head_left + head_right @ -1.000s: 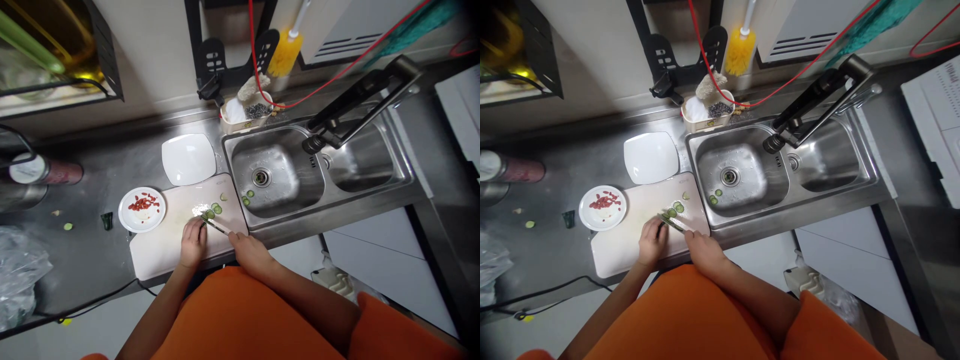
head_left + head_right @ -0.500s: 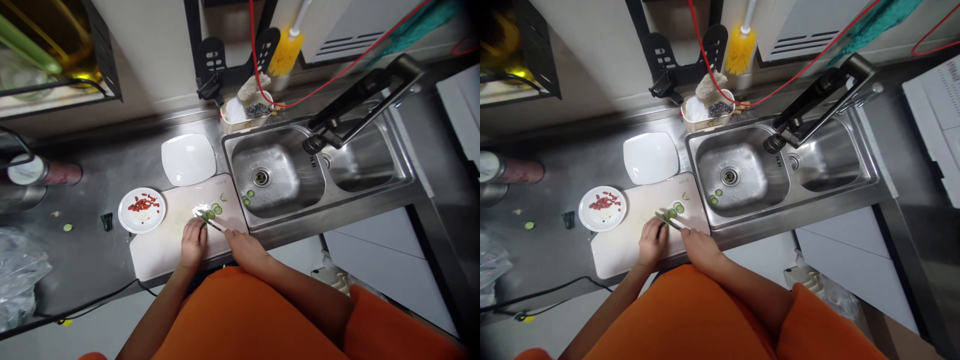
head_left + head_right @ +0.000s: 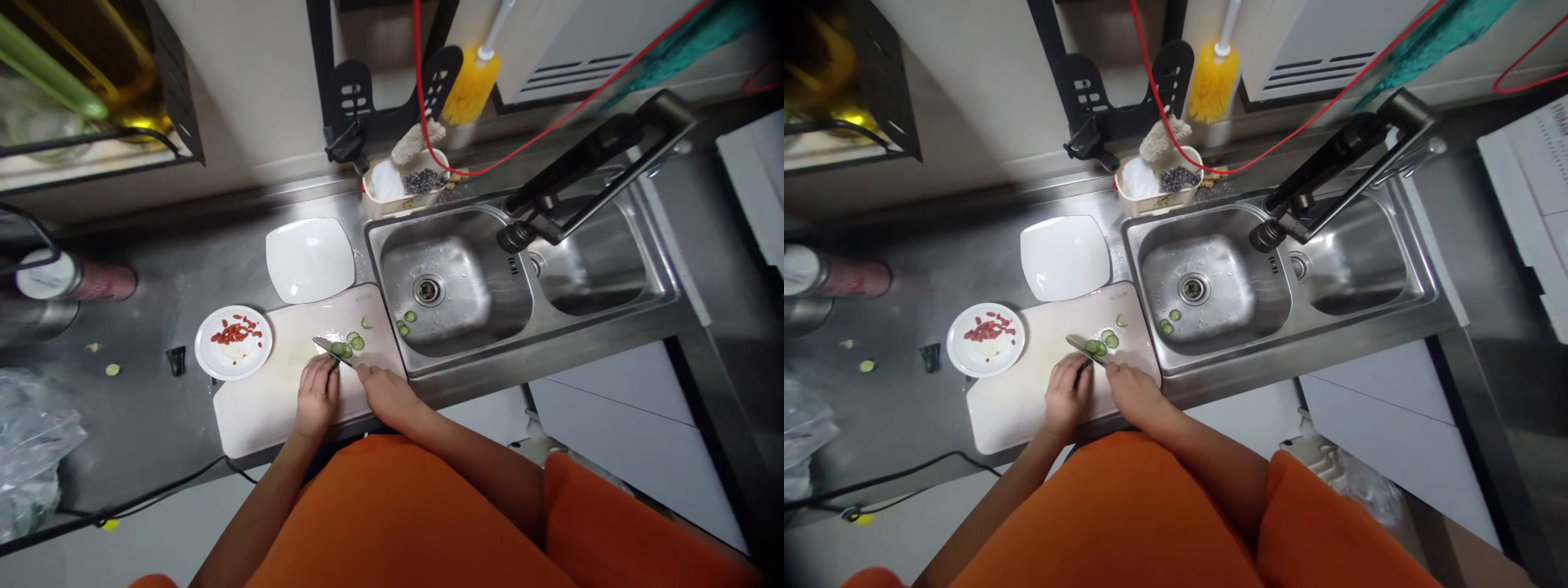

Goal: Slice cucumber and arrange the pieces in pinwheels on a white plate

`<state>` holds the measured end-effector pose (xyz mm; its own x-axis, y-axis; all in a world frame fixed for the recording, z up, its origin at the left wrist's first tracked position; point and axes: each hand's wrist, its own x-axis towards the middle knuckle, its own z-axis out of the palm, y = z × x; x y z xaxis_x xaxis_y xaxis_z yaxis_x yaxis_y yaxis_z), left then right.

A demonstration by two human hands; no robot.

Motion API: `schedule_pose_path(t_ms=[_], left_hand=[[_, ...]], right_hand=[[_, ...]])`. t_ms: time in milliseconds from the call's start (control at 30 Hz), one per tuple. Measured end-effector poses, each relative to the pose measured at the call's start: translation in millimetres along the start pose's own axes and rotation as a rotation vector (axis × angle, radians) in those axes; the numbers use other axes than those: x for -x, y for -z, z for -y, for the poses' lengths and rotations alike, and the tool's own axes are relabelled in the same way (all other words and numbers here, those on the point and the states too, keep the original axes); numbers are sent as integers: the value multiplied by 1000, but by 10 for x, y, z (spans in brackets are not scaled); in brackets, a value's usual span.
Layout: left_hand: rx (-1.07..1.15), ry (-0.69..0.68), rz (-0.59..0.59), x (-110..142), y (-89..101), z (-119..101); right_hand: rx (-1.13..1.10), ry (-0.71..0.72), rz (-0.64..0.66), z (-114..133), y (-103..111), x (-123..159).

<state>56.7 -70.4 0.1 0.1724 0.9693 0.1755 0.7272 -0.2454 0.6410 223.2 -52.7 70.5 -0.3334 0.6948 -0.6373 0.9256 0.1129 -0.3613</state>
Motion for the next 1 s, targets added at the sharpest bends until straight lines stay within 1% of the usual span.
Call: schedule_pose_path(t_ms=[167,300,367,533,733,1000], left_hand=[[-7,-3,7,0,4,-2],[-6,-3,1,3,2,-4],[-2,1,-4,3,0,-7],[2,12,-10,0,-1,-8],[-17,11,-9,7,4,-4],[-38,-7,-31,9,-4,-3]], right_hand=[[21,-31,26,-32,69,49],[48,-117,59,-106,128,144],[48,-138,65,-130,143,196],[66,-118,55,-80,138,289],[84,-49,19,-35,123,360],[70,-60,40,-24,148,402]])
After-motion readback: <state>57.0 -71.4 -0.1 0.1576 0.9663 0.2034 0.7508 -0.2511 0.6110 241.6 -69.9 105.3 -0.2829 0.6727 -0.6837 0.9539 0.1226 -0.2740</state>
